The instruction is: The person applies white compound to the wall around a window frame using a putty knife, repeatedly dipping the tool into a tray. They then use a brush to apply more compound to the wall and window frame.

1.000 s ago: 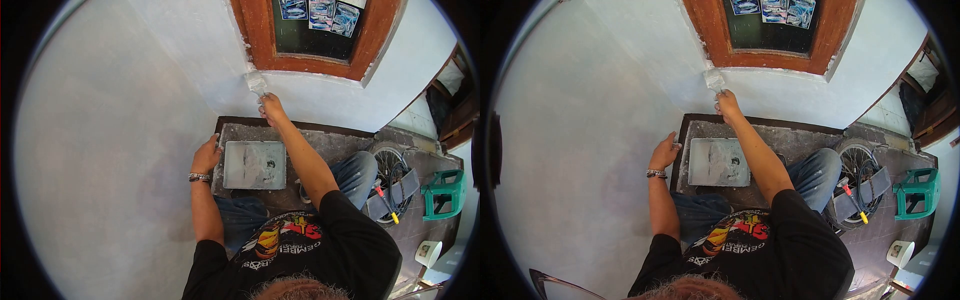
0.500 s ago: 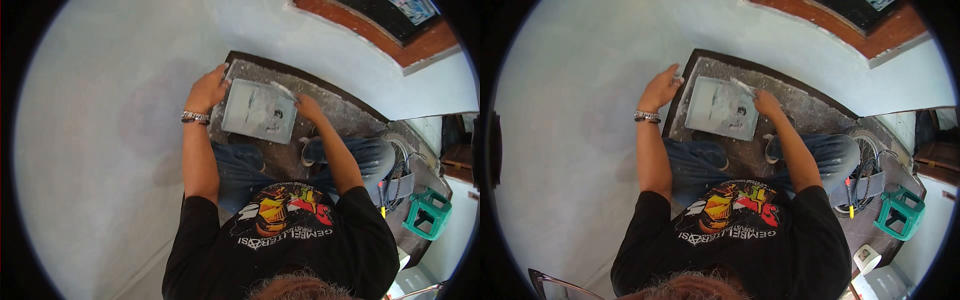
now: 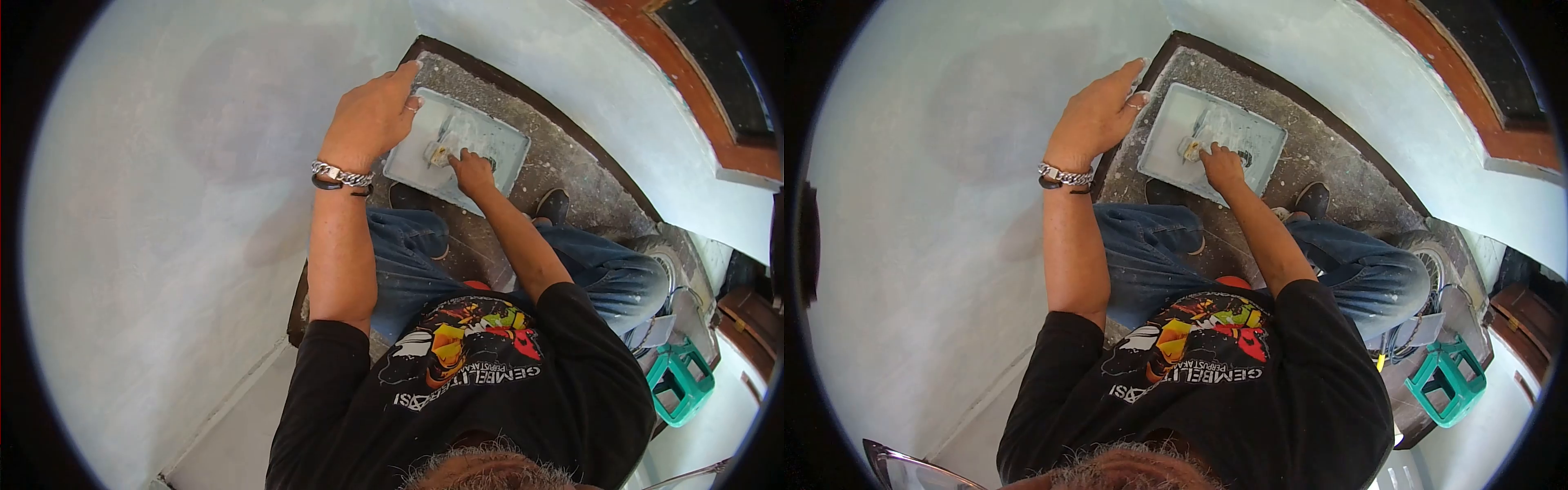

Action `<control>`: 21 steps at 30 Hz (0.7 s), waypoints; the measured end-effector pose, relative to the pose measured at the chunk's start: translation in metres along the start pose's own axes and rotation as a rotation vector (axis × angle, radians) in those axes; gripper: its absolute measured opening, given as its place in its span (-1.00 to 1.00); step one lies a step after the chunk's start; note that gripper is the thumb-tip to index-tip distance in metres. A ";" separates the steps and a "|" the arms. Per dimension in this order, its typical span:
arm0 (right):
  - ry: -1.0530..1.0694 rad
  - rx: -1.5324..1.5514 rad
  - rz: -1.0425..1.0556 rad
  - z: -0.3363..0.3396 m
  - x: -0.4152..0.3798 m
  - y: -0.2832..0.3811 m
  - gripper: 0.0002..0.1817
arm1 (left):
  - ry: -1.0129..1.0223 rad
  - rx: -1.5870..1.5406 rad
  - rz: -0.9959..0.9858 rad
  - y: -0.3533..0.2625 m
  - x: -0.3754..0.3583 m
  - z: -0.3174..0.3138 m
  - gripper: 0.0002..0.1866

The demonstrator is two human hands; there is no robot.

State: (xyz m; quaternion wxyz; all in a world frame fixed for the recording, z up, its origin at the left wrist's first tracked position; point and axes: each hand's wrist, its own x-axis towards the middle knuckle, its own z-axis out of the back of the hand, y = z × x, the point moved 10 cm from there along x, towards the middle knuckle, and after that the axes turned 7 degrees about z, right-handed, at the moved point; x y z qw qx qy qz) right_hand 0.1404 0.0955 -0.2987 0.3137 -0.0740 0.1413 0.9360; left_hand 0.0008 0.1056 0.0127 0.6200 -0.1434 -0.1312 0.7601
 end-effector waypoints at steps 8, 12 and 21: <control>0.091 -0.063 0.006 -0.029 0.006 0.001 -0.57 | 0.013 -0.008 0.023 0.005 -0.002 0.003 -0.48; 0.160 0.124 -0.060 -0.008 -0.009 -0.016 -0.63 | 0.001 -0.010 0.023 0.006 -0.006 0.006 -0.48; 0.256 0.773 -0.490 -0.135 -0.056 -0.101 -0.73 | -0.004 -0.014 0.009 -0.005 -0.008 0.010 -0.48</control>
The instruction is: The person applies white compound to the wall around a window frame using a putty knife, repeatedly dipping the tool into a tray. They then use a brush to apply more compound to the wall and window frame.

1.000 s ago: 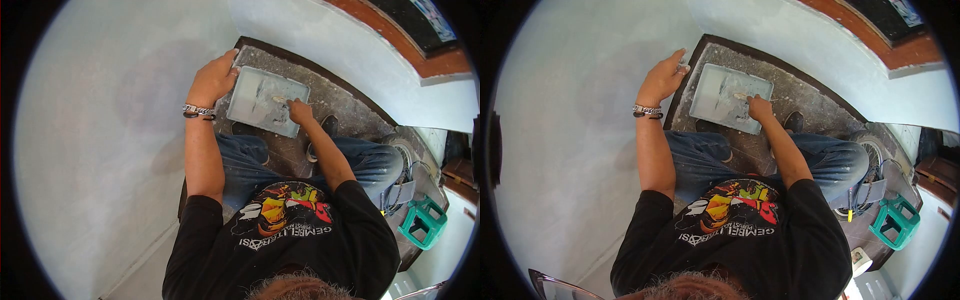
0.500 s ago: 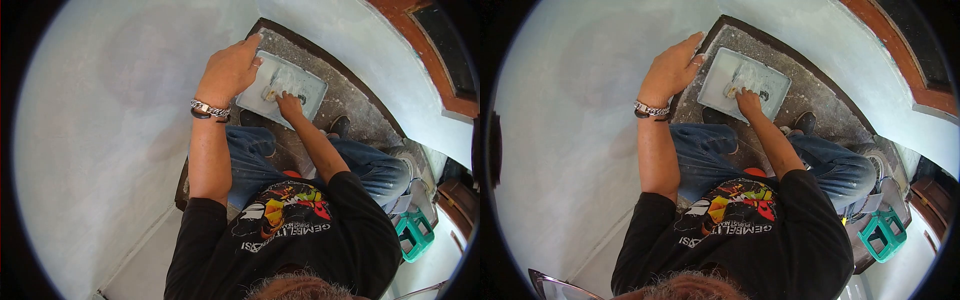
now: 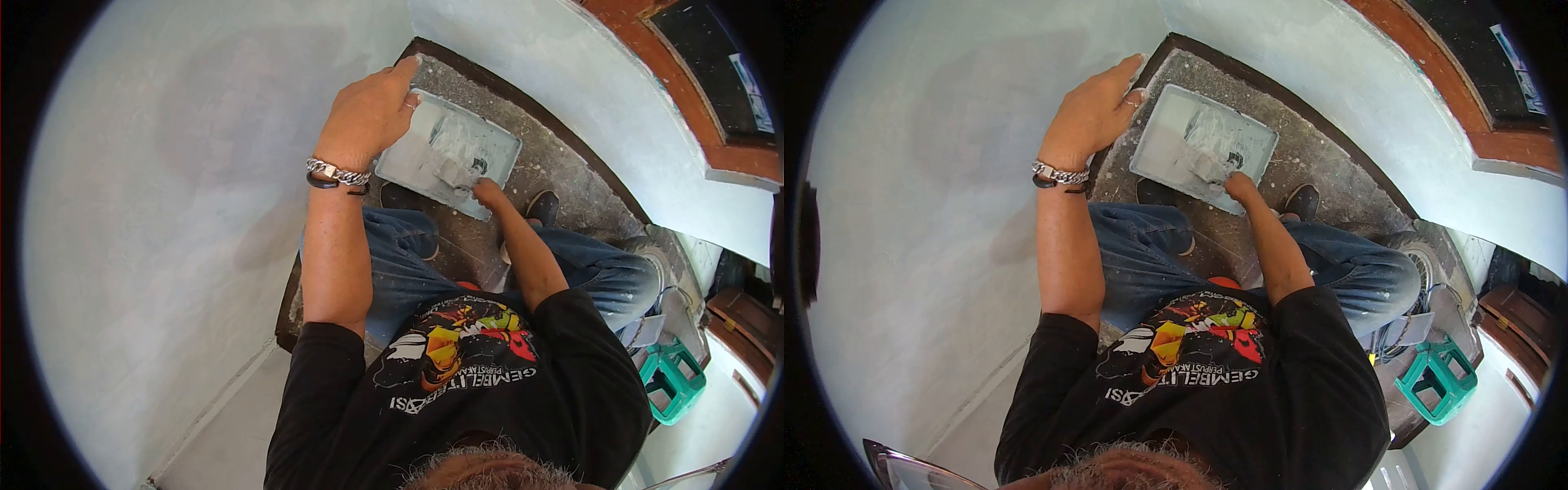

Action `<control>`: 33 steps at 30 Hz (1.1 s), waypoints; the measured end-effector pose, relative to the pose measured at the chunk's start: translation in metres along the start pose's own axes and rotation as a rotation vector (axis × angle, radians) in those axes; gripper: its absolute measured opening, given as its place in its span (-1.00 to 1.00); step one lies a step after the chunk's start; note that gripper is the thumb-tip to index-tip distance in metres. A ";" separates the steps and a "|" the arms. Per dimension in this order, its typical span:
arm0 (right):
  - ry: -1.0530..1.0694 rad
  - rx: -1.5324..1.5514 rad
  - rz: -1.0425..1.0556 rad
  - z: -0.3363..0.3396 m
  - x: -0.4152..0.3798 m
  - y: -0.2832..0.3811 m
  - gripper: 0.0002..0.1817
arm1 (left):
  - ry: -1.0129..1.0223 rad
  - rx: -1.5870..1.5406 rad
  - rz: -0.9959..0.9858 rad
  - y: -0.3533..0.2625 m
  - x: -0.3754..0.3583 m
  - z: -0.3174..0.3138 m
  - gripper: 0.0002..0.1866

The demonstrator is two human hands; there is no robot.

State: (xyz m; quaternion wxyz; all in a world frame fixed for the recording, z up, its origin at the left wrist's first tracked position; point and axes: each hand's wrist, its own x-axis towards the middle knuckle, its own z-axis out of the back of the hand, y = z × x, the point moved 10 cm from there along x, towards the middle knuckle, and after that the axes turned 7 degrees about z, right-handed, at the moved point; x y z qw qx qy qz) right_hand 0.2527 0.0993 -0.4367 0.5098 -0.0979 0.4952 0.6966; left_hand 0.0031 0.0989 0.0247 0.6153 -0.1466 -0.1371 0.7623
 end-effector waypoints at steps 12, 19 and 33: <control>-0.185 0.778 0.216 0.077 -0.119 0.057 -0.81 | -0.026 -0.075 -0.054 -0.012 0.001 0.002 -0.46; -0.795 0.552 0.623 0.237 -0.193 0.151 -0.73 | 0.031 -0.067 -0.007 -0.011 0.003 -0.001 -0.44; -0.507 1.471 0.662 0.261 -0.171 0.226 -0.78 | 0.050 -0.053 -0.015 -0.015 0.003 -0.005 -0.45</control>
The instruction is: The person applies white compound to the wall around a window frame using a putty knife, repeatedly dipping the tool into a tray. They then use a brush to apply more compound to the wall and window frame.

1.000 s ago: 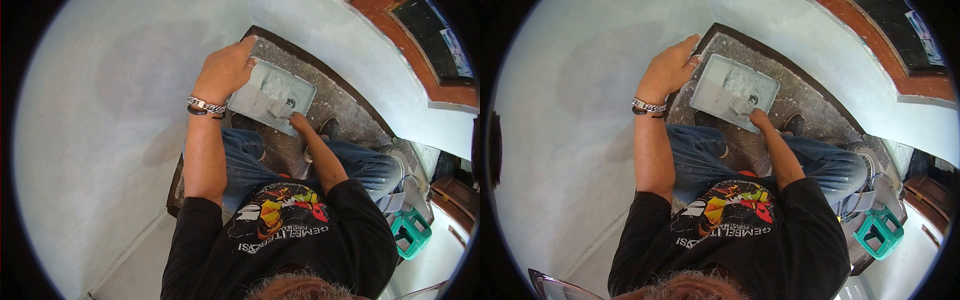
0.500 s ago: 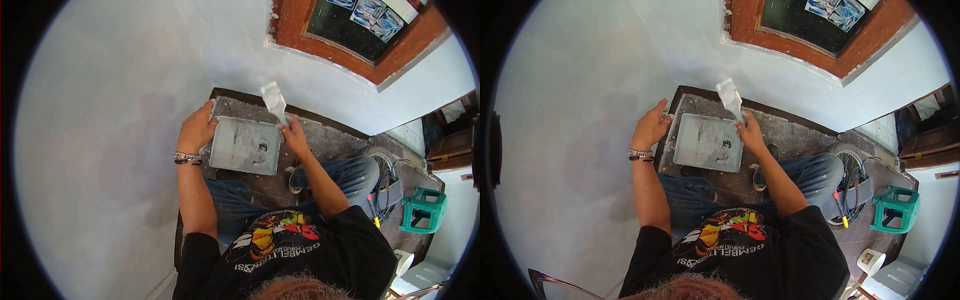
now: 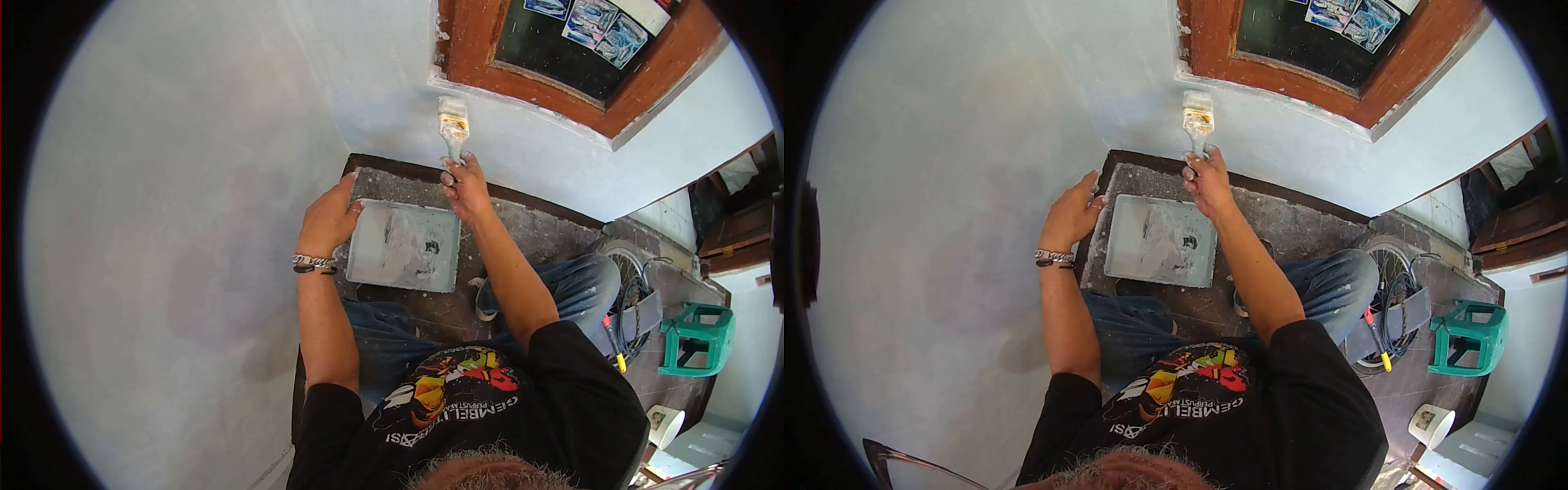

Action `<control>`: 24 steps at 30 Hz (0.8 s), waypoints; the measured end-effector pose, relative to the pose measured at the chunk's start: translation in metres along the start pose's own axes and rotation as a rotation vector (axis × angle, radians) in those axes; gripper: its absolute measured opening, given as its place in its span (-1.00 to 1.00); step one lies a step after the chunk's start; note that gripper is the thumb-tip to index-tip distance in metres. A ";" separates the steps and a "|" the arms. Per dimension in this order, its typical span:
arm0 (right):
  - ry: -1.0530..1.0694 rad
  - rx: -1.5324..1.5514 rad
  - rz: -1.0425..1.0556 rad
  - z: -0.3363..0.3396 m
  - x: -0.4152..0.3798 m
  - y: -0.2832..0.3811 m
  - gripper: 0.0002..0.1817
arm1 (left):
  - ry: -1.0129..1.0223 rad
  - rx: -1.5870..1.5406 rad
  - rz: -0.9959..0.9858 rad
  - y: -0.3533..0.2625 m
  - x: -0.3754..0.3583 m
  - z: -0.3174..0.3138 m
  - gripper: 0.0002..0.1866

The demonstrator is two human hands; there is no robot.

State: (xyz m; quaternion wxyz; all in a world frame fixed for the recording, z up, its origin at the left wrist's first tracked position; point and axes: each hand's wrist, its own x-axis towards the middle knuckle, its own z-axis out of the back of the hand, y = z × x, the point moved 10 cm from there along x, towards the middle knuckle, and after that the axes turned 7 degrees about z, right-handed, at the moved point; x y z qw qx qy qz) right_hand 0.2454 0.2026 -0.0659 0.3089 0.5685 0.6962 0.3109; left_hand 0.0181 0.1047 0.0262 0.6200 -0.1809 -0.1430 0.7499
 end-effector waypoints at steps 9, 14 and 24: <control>-0.091 0.047 0.078 -0.033 0.032 -0.006 -0.74 | -0.011 -0.006 -0.023 0.001 0.002 -0.002 -0.46; -0.104 0.089 0.097 -0.047 0.036 -0.005 -0.77 | -0.004 -0.026 -0.034 -0.003 0.002 0.000 -0.44; -0.096 0.101 0.148 -0.050 0.034 -0.003 -0.80 | 0.017 -0.015 -0.014 -0.001 0.000 -0.002 -0.44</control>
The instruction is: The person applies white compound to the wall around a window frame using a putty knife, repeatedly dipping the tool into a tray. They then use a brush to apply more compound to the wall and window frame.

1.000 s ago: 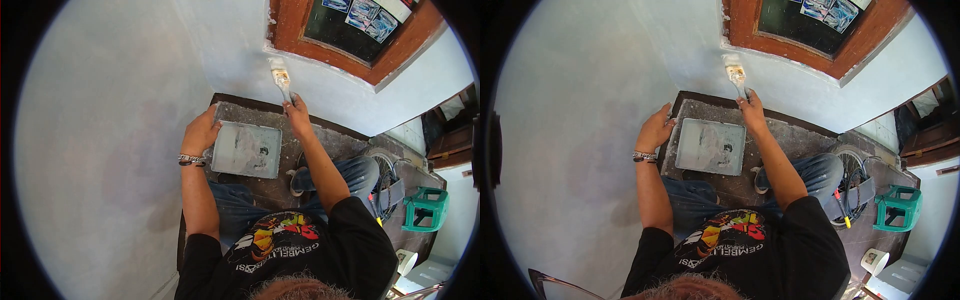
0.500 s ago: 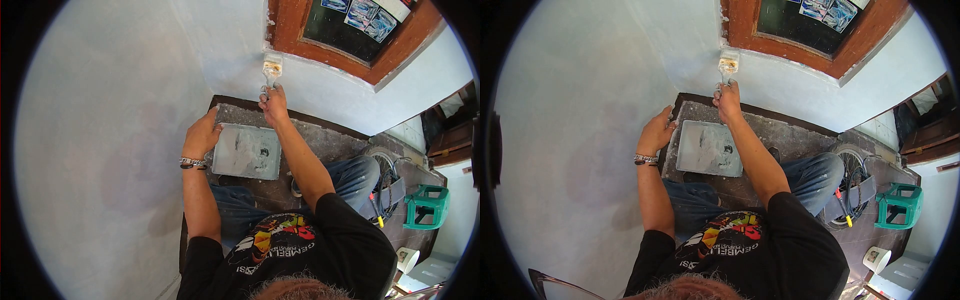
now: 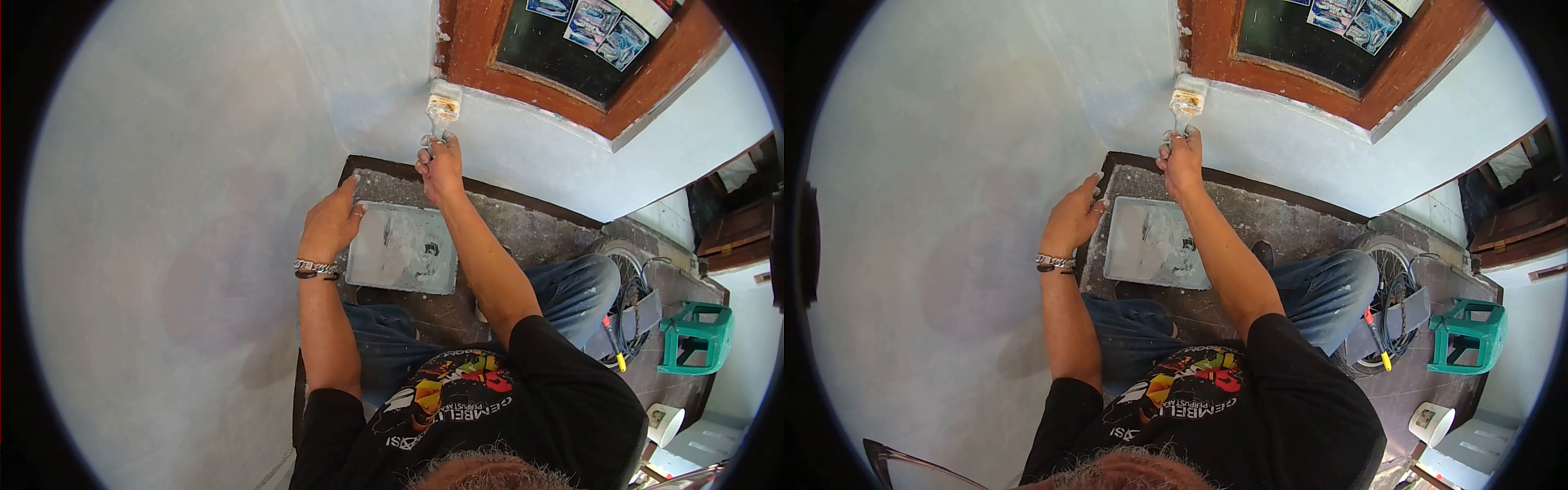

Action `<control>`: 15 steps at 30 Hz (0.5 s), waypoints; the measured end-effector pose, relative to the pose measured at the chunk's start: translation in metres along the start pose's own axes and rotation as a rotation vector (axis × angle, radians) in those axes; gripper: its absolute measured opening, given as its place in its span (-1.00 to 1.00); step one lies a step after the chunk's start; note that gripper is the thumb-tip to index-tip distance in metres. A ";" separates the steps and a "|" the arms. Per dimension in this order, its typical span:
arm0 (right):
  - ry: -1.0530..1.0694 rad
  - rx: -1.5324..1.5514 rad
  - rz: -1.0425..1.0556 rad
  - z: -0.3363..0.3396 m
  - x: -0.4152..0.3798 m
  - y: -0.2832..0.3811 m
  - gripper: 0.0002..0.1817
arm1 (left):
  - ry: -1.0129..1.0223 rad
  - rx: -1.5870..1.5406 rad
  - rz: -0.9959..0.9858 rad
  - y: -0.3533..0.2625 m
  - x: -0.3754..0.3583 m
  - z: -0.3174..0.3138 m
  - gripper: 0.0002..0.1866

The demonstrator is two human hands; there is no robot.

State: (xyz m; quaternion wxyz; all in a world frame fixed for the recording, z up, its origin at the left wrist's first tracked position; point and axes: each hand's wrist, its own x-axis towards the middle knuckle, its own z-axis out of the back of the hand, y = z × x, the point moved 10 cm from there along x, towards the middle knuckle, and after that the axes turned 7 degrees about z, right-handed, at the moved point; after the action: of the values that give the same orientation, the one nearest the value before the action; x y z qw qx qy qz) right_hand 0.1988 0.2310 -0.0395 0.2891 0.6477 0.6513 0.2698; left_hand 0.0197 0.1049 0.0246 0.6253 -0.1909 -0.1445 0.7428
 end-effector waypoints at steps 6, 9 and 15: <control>-0.023 -0.007 -0.030 0.004 0.011 -0.007 -0.80 | -0.064 -0.005 -0.071 -0.006 0.000 0.001 -0.47; -0.021 -0.005 -0.045 0.004 0.012 -0.006 -0.79 | -0.055 0.010 -0.068 -0.005 0.000 -0.001 -0.47; -0.015 -0.029 -0.072 -0.007 0.020 0.002 -0.77 | 0.004 0.017 -0.014 -0.005 0.003 -0.005 -0.44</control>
State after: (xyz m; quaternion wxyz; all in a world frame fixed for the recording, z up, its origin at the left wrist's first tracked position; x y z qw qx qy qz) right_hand 0.1948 0.2517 -0.0336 0.3129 0.6217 0.6679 0.2638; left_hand 0.0260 0.1084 0.0224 0.6324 -0.1863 -0.1382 0.7391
